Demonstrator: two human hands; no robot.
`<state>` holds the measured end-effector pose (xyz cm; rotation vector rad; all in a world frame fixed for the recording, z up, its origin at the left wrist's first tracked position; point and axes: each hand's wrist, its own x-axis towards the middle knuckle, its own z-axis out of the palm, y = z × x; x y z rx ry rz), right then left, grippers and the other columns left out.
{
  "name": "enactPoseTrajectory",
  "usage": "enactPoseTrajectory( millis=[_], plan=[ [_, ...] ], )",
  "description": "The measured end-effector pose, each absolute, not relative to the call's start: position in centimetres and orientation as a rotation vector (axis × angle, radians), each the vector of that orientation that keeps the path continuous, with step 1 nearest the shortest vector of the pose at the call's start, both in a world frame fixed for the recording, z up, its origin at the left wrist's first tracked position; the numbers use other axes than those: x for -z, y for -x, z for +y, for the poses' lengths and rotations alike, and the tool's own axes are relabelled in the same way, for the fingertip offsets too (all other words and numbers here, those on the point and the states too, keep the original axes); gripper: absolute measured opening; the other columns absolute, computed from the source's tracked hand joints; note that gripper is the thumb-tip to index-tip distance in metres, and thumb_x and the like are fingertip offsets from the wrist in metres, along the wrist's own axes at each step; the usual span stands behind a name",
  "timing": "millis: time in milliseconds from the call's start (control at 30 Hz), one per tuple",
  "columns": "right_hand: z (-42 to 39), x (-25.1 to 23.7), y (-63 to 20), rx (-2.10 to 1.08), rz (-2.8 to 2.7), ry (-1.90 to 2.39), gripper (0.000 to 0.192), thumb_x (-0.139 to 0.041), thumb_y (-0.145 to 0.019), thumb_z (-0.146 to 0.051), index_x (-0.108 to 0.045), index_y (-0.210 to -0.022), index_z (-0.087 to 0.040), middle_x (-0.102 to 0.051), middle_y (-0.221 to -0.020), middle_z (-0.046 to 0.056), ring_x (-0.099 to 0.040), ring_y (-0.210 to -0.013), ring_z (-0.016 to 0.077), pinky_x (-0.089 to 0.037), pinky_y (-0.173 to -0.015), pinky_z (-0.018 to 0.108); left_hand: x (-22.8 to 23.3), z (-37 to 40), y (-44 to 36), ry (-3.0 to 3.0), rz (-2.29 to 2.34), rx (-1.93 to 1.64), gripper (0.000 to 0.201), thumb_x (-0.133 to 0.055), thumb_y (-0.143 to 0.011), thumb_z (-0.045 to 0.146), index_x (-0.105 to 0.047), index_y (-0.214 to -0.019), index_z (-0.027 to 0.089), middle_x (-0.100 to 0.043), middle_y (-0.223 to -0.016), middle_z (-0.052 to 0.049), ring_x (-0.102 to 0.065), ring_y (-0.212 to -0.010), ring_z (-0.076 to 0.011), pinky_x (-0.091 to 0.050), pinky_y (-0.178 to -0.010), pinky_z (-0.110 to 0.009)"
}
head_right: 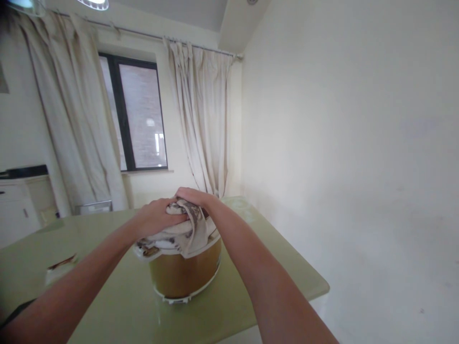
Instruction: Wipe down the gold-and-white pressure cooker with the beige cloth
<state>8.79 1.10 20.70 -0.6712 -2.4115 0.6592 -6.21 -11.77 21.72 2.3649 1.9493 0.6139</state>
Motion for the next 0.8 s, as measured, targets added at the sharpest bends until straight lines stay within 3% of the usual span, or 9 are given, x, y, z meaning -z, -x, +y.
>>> enactPoseTrajectory(
  millis=[367,567,700,800],
  plan=[
    [0.8,-20.9,-9.3,-0.424,-2.576,0.419,0.013,-0.057,-0.086,-0.011,-0.065,-0.089,-0.022,-0.067,-0.103,0.004,-0.06,-0.108,0.0204,-0.047,-0.103,0.032,-21.0,-11.3,6.7,-2.291,1.943,-0.727,0.062,-0.058,-0.079,0.081,-0.079,-0.111,0.032,-0.081,-0.114,-0.01,-0.075,-0.106,-0.0382,-0.053,-0.085,-0.042],
    [-0.4,-20.6,-8.2,-0.436,-2.225,0.769,0.014,-0.055,-0.096,-0.017,-0.065,-0.087,-0.019,-0.068,-0.096,0.004,-0.062,-0.101,0.0195,-0.046,-0.098,0.032,-20.5,-11.8,6.6,-2.254,1.89,-0.825,0.06,-0.058,-0.084,0.075,-0.078,-0.114,0.028,-0.081,-0.113,-0.011,-0.075,-0.106,-0.0358,-0.053,-0.086,-0.04],
    [-7.1,-23.1,-9.0,-0.353,-1.783,0.589,0.014,-0.059,-0.099,-0.027,-0.069,-0.092,-0.02,-0.071,-0.098,0.004,-0.063,-0.101,0.0193,-0.046,-0.098,0.033,-20.3,-12.1,6.5,-2.25,1.901,-0.867,0.053,-0.058,-0.086,0.07,-0.078,-0.115,0.03,-0.081,-0.112,-0.008,-0.075,-0.106,-0.0346,-0.052,-0.082,-0.037],
    [-15.7,-21.1,-10.6,-0.715,-1.782,0.237,0.022,-0.063,-0.101,-0.04,-0.072,-0.091,-0.022,-0.072,-0.09,0.003,-0.066,-0.088,0.0184,-0.052,-0.084,0.031,-20.2,-12.2,6.5,-2.244,1.913,-0.902,0.053,-0.059,-0.086,0.069,-0.08,-0.112,0.028,-0.082,-0.108,-0.009,-0.075,-0.105,-0.0337,-0.053,-0.081,-0.035]
  ],
)
